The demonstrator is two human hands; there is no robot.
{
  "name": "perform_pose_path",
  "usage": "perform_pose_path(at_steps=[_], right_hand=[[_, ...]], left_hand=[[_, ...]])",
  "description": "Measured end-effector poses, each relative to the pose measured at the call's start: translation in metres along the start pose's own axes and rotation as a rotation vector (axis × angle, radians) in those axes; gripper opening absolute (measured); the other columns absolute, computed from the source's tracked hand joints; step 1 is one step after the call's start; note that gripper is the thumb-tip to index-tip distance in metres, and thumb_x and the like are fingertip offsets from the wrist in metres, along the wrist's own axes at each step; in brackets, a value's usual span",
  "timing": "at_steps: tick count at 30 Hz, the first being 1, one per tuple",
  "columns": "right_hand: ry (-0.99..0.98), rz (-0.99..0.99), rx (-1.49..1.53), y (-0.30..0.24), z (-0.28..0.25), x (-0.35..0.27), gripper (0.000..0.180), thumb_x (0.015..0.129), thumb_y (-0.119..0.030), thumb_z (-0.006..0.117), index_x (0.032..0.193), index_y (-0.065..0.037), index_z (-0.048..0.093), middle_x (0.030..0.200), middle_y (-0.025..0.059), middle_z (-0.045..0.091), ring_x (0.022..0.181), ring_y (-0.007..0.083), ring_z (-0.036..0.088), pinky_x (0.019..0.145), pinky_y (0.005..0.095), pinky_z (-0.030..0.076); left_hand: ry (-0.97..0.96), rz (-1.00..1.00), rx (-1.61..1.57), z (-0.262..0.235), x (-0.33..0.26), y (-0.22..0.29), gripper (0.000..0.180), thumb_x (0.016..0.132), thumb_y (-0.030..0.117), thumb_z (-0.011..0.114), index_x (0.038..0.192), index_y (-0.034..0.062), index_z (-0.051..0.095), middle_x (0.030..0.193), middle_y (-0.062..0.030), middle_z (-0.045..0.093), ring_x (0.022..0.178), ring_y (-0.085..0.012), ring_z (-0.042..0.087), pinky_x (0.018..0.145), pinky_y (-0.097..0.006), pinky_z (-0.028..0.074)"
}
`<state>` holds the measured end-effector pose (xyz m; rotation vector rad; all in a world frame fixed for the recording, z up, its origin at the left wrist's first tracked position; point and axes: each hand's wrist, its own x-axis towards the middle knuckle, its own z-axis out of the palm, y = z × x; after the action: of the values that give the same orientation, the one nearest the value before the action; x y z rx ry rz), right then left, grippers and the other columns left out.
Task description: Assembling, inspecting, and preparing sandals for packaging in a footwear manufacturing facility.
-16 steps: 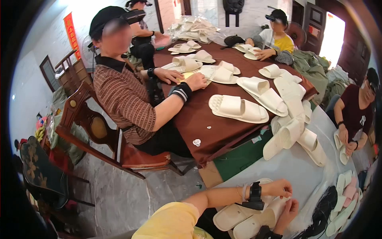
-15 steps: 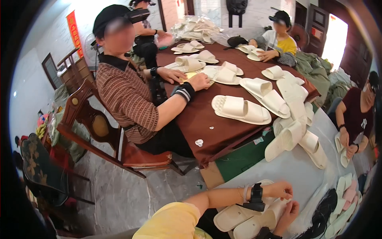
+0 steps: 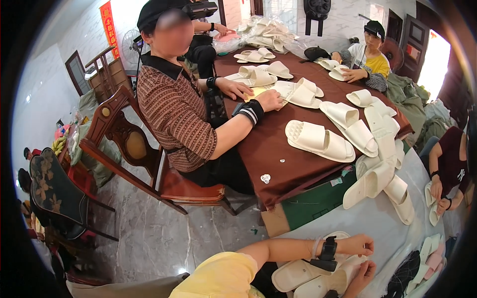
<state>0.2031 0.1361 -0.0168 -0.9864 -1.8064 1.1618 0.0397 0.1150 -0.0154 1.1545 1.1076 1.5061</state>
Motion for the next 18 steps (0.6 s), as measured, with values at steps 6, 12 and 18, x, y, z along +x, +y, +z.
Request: perform_pose_path(at_steps=[6,12,18], right_hand=[[-0.017,-0.012,-0.006,-0.007,0.004,0.001,0.022,0.088,-0.020,0.054,0.086,0.002,0.055,0.079,0.0049,0.054,0.070,0.0115,0.048,0.062,0.0242,0.042],[-0.020,-0.026,0.031,0.014,0.003,0.001,0.015,0.089,-0.015,0.051,0.080,-0.002,0.048,0.073,-0.0020,0.044,0.065,0.0059,0.038,0.059,0.0187,0.032],[-0.001,0.023,0.098,0.010,0.007,0.001,0.015,0.089,-0.015,0.051,0.080,-0.004,0.047,0.074,-0.0021,0.045,0.068,0.0053,0.039,0.061,0.0183,0.032]], left_hand=[[-0.174,-0.045,0.107,-0.006,0.000,-0.010,0.016,0.075,0.012,0.062,0.080,-0.0027,0.059,0.072,-0.0085,0.062,0.060,-0.0156,0.058,0.054,-0.027,0.047],[-0.073,0.111,0.381,0.003,-0.003,-0.010,0.015,0.075,0.012,0.061,0.083,-0.0004,0.058,0.075,-0.0112,0.062,0.071,-0.0205,0.059,0.064,-0.031,0.046],[-0.071,0.000,0.307,0.003,-0.010,0.000,0.014,0.077,0.013,0.059,0.084,0.0002,0.058,0.074,-0.0107,0.061,0.068,-0.0197,0.058,0.062,-0.031,0.045]])
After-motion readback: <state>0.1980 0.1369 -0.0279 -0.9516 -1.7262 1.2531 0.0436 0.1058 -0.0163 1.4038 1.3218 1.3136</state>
